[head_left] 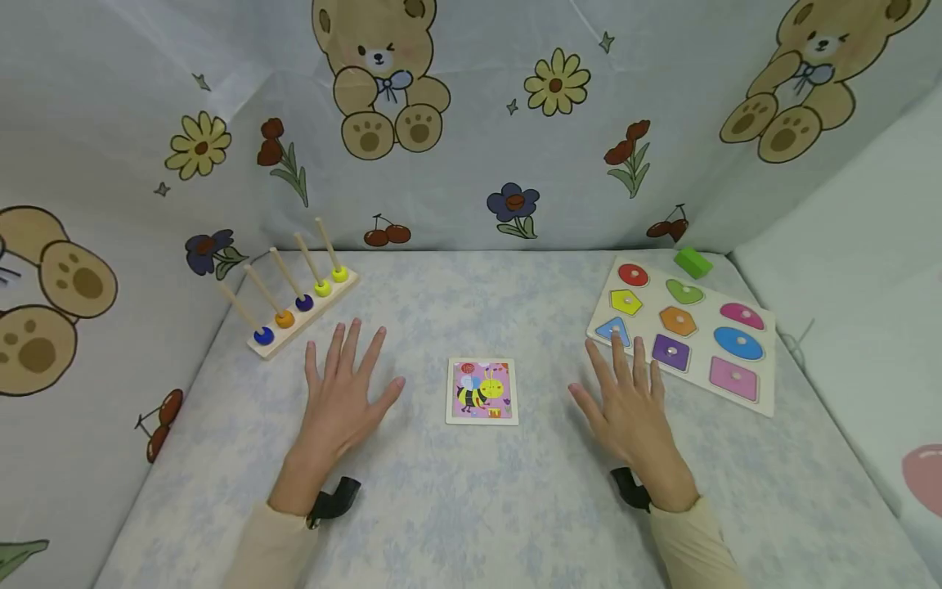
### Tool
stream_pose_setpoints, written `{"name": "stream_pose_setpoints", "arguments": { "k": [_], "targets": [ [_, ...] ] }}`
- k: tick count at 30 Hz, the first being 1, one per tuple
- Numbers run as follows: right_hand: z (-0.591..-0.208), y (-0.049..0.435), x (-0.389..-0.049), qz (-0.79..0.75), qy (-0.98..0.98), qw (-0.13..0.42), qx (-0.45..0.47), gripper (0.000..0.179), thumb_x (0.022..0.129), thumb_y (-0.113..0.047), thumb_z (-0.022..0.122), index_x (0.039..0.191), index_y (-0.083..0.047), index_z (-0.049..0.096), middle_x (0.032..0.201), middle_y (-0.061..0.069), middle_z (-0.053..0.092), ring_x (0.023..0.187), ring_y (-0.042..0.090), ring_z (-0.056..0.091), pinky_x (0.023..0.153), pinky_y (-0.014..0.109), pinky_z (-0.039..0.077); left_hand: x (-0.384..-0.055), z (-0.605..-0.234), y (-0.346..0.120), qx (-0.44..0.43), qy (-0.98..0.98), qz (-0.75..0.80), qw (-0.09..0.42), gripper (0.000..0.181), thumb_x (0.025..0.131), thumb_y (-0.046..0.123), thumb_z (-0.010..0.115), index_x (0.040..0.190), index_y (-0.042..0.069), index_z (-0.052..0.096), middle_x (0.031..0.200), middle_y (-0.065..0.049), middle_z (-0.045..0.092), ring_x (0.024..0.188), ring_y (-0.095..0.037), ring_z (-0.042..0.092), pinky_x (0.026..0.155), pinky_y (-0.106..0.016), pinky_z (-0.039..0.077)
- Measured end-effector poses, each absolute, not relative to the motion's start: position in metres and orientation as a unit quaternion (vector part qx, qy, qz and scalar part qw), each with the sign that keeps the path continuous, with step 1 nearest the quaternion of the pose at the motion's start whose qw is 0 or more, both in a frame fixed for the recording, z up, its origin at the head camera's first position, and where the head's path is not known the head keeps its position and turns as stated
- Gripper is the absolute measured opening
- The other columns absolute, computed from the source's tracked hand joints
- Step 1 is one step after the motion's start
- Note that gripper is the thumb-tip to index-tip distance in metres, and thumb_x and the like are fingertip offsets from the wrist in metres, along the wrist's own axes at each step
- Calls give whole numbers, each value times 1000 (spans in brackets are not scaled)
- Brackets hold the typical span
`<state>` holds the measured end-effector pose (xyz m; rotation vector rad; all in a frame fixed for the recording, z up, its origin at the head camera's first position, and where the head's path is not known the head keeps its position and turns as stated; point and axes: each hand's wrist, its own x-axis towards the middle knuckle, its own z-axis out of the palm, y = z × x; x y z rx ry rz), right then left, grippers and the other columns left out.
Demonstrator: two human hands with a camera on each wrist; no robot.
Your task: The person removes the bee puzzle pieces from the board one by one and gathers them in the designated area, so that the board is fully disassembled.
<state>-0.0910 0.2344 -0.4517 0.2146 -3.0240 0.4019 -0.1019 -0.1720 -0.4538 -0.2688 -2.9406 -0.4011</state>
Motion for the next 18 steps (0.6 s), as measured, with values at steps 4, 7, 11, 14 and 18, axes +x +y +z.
{"name": "stream_pose_setpoints", "arguments": {
  "k": [4,7,11,14,18],
  "targets": [
    [-444,228,-96,158,-980,59,103,74,104,-52,52,165,-19,27,171,22,16,158,47,2,120,74,15,-107,-448,-170,-113,-976,-171,72,82,100,61,52,166,22,24,172,-17,16,159,-39,11,124,-68,-4],
    [-439,224,-102,167,-977,53,119,74,104,-49,57,165,-17,28,170,21,20,157,48,12,119,73,23,-112,-448,-165,-125,-971,-194,68,80,100,59,54,166,22,26,170,-16,23,157,-37,19,124,-67,2],
    [-436,215,-113,194,-969,45,148,74,102,-43,63,163,-14,32,168,20,25,153,46,25,118,69,31,-120,-452,-155,-125,-961,-243,52,80,100,56,58,164,18,30,167,-14,31,155,-36,25,124,-67,5],
    [-436,205,-121,217,-960,43,173,72,102,-40,64,161,-13,36,166,20,31,149,44,34,116,65,37,-125,-457,-147,-122,-946,-300,18,79,100,52,61,164,16,31,167,-13,33,156,-35,25,126,-64,4],
    [-436,188,-130,237,-951,29,195,66,103,-39,63,159,-12,40,162,19,38,146,42,40,114,63,41,-127,-466,-137,-132,-929,-345,-17,79,99,46,65,163,13,32,166,-12,34,156,-33,25,128,-59,6]
  ]
}}
